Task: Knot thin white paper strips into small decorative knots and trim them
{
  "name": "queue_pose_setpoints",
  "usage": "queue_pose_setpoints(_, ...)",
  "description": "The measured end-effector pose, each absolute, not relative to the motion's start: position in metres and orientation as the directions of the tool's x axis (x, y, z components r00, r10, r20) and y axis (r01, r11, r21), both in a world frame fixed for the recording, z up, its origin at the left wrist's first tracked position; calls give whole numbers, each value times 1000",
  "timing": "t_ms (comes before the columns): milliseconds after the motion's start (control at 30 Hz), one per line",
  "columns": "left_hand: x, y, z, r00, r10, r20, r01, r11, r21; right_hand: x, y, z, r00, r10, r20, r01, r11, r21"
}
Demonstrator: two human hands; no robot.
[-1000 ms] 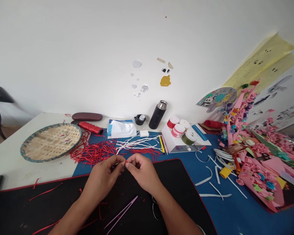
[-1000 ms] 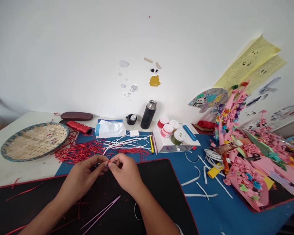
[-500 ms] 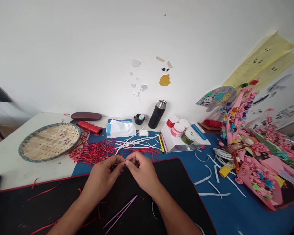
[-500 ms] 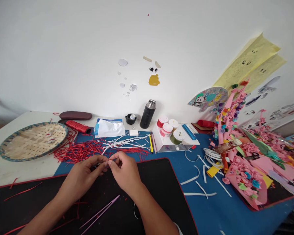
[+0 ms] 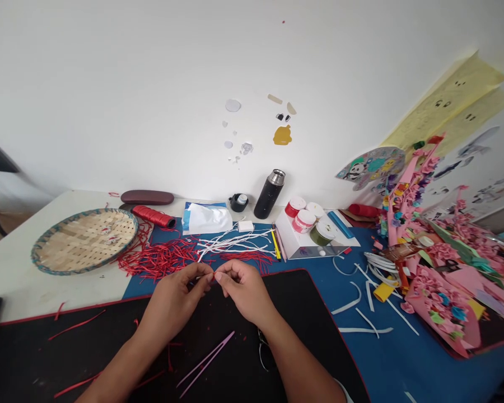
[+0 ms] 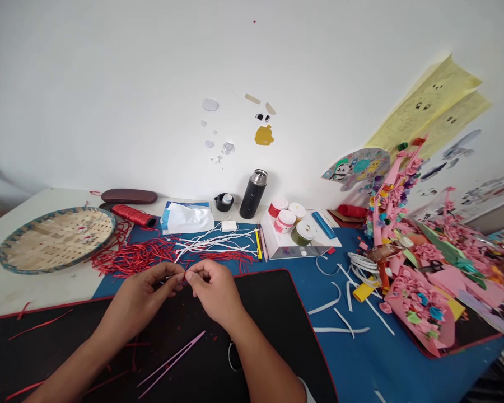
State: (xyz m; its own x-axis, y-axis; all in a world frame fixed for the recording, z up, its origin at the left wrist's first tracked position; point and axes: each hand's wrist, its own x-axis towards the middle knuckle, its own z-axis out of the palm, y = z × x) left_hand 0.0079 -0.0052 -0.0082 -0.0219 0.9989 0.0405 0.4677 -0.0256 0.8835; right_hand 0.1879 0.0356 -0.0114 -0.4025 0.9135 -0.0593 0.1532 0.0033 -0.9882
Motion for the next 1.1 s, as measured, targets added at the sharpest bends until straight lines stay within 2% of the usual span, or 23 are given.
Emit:
queue_pose_setpoints(533, 8, -3, -12, -14, 1000, 24, 391, -17, 920, 186, 35, -11, -394, 915, -92, 221, -3, -975)
queue_pose_setpoints(833, 10, -3, -12, 8, 1000, 26, 424, -27, 905, 185, 34, -13, -363, 930, -50, 334, 80, -939)
queue_pose_setpoints(1100, 9, -2, -12, 17, 999, 42, 405, -45, 913, 186, 35, -14, -368, 926, -80, 281, 29, -959)
